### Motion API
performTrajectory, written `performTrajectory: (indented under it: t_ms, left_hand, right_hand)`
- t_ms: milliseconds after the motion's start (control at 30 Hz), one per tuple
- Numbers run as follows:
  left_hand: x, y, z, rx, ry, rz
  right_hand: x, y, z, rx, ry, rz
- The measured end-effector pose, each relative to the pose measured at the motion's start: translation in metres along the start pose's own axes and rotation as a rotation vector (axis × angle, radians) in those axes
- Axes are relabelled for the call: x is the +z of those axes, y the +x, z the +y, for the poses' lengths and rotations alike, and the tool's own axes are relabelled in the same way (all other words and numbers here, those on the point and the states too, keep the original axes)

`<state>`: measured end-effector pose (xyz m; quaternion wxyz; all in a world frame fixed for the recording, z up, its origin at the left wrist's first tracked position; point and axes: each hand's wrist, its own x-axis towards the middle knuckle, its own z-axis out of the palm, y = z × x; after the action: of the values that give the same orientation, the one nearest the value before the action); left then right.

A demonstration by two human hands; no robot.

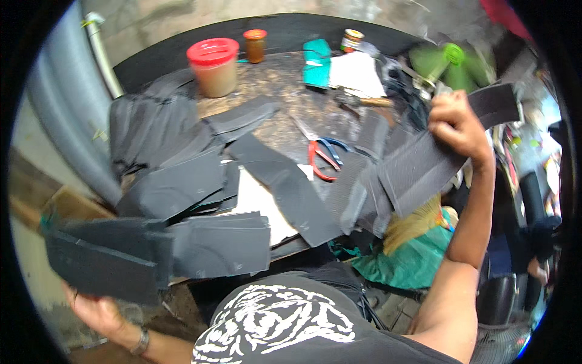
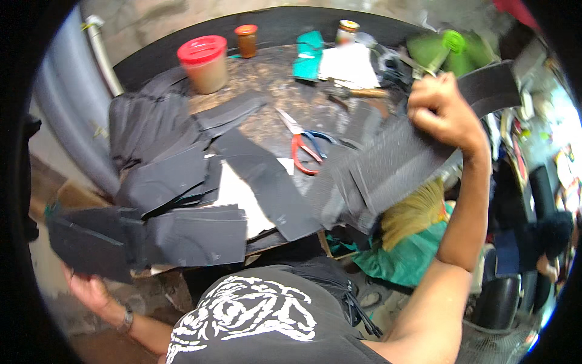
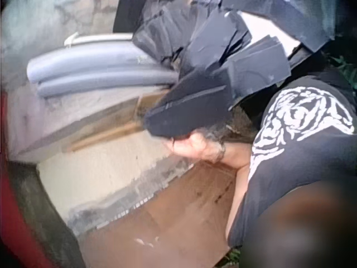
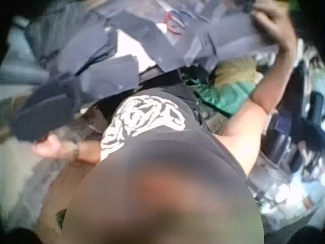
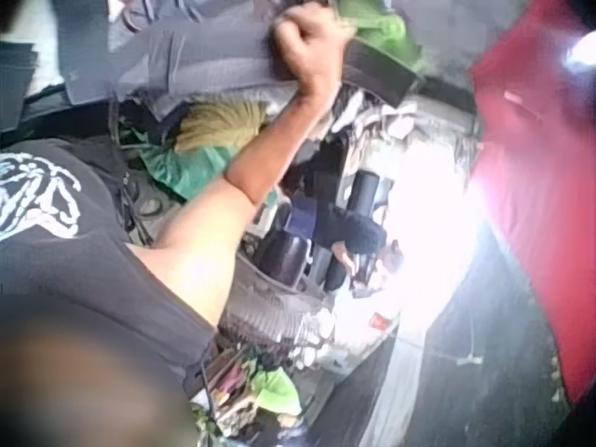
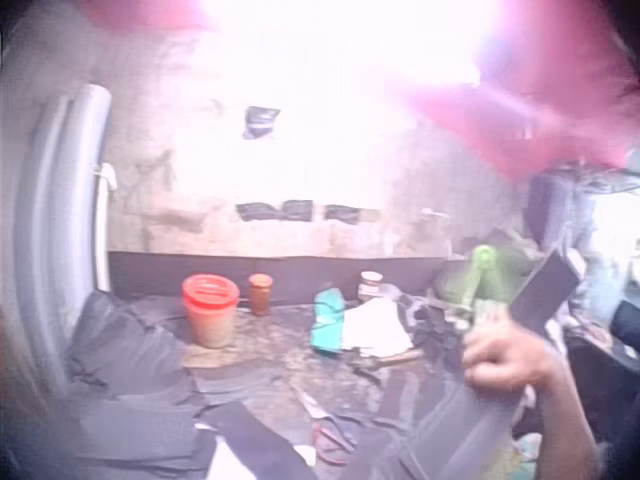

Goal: The person repeatedly picks up black material pieces from a cluttered workbench, flips them to reveal a teal underside, and places them into separate stacks. The person also handles a white paper sheet and a red-lidded container while organizing the pieces.

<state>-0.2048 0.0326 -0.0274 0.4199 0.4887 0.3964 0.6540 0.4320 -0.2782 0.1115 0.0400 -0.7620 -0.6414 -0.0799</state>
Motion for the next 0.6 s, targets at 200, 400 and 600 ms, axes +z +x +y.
performTrajectory:
  t_ms: [200,400,600]
  left_hand:
    - [0.058,-0.017,0.001,-0.425,-0.975,-0.493]
    - [0.114,-0.025,-0.001,-0.487,-1.155,-0.480]
    - [0.148,-0.038,-0.023,-0.587,-1.244,-0.378]
  right_hand:
    - [0.159,0.023,0.010,-0.064,0.182,-0.127]
    - [0.167,0.056,-0.057,0.161,0.632,0.205]
    - [0.174,0.068,-0.191,0.103,0.144,-0.061]
